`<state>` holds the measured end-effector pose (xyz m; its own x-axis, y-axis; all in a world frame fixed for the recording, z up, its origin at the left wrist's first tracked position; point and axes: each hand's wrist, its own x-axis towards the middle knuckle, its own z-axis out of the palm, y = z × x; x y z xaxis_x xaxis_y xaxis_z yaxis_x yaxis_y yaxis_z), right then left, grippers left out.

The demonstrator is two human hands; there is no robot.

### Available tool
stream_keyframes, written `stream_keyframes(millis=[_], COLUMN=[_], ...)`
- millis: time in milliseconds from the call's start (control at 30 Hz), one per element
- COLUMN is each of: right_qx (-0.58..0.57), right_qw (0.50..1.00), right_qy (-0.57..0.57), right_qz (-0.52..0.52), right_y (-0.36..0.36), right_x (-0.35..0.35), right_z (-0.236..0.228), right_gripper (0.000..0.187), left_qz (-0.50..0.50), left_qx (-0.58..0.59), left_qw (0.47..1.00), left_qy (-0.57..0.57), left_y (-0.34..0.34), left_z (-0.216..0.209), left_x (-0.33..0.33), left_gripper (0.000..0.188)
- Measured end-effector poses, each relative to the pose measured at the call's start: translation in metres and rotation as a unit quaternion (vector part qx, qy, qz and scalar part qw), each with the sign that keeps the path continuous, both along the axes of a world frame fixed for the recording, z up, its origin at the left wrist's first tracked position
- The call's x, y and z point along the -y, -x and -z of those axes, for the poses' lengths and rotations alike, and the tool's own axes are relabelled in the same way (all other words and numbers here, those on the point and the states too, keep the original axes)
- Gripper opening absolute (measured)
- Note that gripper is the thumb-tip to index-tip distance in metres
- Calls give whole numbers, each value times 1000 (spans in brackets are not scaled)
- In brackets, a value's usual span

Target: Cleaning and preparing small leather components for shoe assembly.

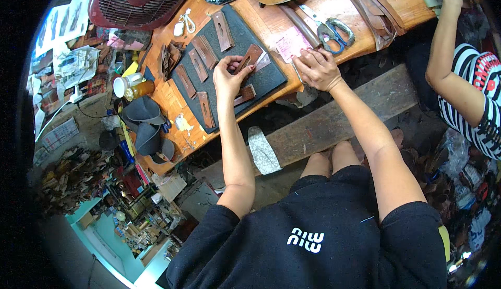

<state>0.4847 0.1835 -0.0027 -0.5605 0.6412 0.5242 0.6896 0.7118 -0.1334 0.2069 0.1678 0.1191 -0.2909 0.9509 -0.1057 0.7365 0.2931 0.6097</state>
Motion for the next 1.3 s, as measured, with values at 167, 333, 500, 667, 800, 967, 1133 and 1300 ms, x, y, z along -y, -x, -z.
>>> stream_keyframes(millis=[167, 333, 500, 667, 800, 967, 1133, 1300], right_qx=[-1, 1, -3, -4, -7, -3, -1, -9], right_qw=[1000, 1000, 1000, 1000, 1000, 1000, 1000, 1000], right_qy=[1, 1, 7, 12, 8, 7, 12, 6], right_qz=[0, -1, -2, -3, -4, -4, -1, -9], right_y=[1, 1, -3, -1, 1, 2, -5, 5], right_x=[-1, -1, 0, 0, 0, 0, 1, -1], right_z=[-1, -2, -2, -4, -3, 0, 4, -4], right_gripper=[46, 47, 47, 48, 49, 50, 50, 49], left_qz=[-5, 21, -110, -239, -239, -271, -276, -300], left_qx=[12, 47, 323, 353, 327, 290, 263, 132], left_qw=[999, 993, 928, 878, 891, 895, 902, 914], left_qy=[-40, -103, -147, -218, -205, -202, -202, -240], left_y=[3, 15, 35, 83, 105, 102, 68, 88], left_z=[3, 14, 14, 20, 24, 29, 24, 54], left_x=[1, 1, -4, -17, -35, -54, -57, -59], left_gripper=[26, 13, 24, 35, 43, 46, 40, 33])
